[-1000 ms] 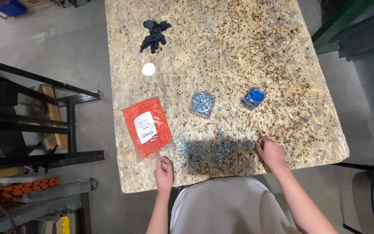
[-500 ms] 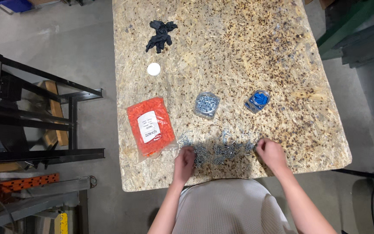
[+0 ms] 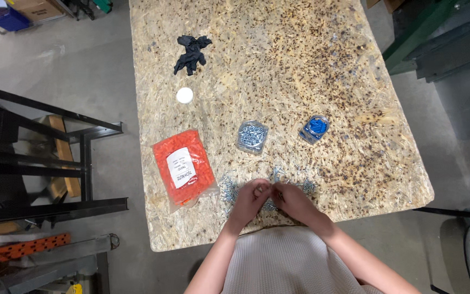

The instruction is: The person sorts metal fasteners on a workbench, picking them up one by one and placing them into a clear plastic container. The person also handles a bag of orange plastic pieces and a bag of blue plastic pieces, moving them aside.

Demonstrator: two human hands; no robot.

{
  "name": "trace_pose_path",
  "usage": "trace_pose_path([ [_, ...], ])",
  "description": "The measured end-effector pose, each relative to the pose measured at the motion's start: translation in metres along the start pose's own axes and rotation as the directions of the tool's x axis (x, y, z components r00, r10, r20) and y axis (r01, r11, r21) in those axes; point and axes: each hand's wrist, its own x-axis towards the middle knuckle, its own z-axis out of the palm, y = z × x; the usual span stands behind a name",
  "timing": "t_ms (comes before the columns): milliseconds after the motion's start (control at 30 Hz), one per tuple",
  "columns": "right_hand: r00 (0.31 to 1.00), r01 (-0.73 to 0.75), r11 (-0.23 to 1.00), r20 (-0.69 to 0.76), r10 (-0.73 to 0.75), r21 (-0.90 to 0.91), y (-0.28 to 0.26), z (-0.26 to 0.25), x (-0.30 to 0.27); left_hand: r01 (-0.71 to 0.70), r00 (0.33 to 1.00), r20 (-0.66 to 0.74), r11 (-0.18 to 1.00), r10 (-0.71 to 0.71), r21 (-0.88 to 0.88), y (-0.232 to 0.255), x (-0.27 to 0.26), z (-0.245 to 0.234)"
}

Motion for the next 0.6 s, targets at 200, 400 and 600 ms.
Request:
trace_pose_path([
  [200,0.999,0.04,0.999,0.016,-0.04,-0.005,-0.001,-0.001,0.002,0.013,1.0,0.014,0.998,-0.012,-0.063,0.0,-0.001,-0.007],
  [400,0.994,-0.105,0.994,0.025,0.105,0.01,0.0,-0.02,-0.007,-0.024,0.997,-0.066,0.993,0.032,0.119,-0.047,0.049,-0.031],
  [600,0.993,-0.113,0.993,-0.038,0.111,-0.038,0.014,-0.026,-0.013,0.052,0.947,-0.321,0.996,-0.024,0.079,-0.01,0.099,-0.061],
])
